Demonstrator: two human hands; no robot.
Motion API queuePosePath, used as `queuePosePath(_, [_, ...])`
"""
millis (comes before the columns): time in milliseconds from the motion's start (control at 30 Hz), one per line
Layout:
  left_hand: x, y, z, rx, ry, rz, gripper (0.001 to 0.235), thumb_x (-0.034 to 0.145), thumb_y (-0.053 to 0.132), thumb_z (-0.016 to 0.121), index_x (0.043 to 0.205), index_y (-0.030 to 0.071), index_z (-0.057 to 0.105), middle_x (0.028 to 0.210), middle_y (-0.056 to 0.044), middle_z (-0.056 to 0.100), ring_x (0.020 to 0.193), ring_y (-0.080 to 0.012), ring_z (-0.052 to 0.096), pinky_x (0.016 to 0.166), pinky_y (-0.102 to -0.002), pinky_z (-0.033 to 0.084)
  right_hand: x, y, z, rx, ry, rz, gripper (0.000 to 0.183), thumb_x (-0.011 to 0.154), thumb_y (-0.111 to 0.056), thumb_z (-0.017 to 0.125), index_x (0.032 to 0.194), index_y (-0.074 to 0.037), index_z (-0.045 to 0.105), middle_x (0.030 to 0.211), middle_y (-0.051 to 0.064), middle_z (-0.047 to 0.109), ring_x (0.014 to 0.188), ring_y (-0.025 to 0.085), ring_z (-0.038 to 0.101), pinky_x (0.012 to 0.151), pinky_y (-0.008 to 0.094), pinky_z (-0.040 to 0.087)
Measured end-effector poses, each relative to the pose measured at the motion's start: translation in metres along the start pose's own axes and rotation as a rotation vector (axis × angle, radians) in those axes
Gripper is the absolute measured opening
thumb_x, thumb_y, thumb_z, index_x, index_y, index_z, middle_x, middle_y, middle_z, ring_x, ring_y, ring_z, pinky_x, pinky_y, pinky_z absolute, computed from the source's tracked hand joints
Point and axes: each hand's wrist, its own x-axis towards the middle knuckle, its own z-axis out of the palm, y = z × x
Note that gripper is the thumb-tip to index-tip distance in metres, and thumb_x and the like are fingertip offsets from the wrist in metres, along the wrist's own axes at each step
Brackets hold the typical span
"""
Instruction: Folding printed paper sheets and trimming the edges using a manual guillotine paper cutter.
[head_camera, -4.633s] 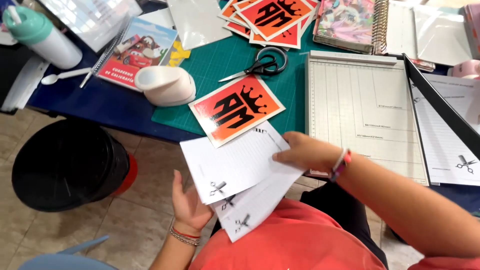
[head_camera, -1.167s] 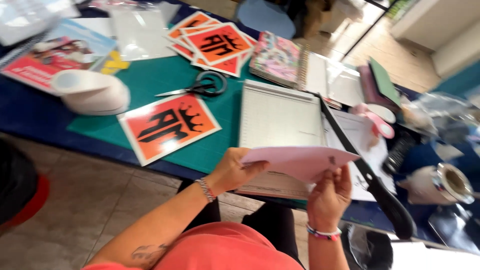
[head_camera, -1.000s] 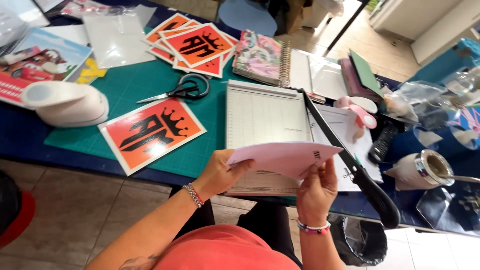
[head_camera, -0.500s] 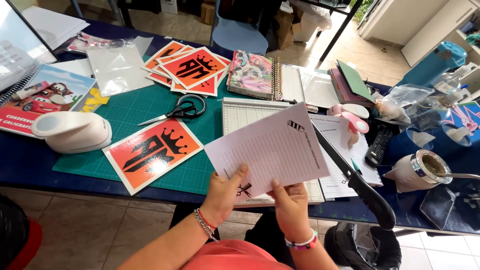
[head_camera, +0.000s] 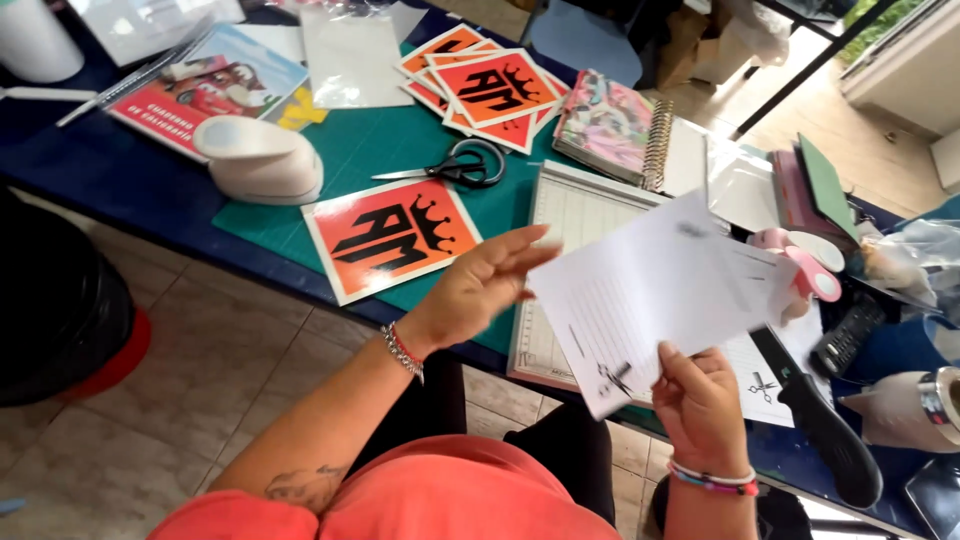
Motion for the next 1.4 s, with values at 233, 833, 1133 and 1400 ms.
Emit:
queuePosePath(233, [0.024,0.055,0.015,0.702,-0.357,0.442,0.026,0.093,0.004,0.076,0.105,0.027,0.074,0.134,-0.005,0.07,0.148,-0.0343,0.053,0.126,-0.05,0.03,-0.011,0.007,0.01,-0.099,-0.273,0.37,0.029,0.082,-0.002,0.074,0.109,0.003,0.063,0.101,0.02,0.076,0.073,0.024,0.073,0.061,0.028,0.057])
queuePosePath(833, [0.018,0.049,0.061,0.32,0.251,-0.183,0.016,0.095,0.021,0.071,0.084,0.015,0.061,0.075,0.007,0.058,0.069,-0.0054,0.049,0.059,-0.024,0.043,-0.059,-0.012,0.066,-0.45,-0.002,-0.395,0.013,0.097,-0.009,0.068,0.102,0.003,0.068,0.092,0.01,0.074,0.085,0.013,0.062,0.076,0.027,0.05])
queuePosePath(1133, [0.016,0.051,0.071,0.286,0.149,-0.072,0.031,0.1,0.02,0.056,0.128,0.007,0.06,0.12,-0.007,0.07,0.111,-0.0161,0.066,0.098,-0.033,0.055,-0.062,-0.007,0.067,-0.448,0.035,-0.406,0.012,0.097,-0.011,0.067,0.099,0.001,0.066,0.088,0.009,0.073,0.076,0.012,0.061,0.063,0.026,0.048])
queuePosePath(1400, [0.015,0.045,0.078,0.281,0.166,-0.094,0.025,0.1,0.018,0.055,0.121,0.006,0.059,0.116,-0.008,0.073,0.107,-0.0169,0.07,0.096,-0.032,0.058,-0.058,0.003,0.066,-0.182,0.016,-0.319,0.026,0.099,-0.011,0.062,0.123,-0.001,0.059,0.122,0.014,0.072,0.106,0.019,0.066,0.092,0.033,0.055])
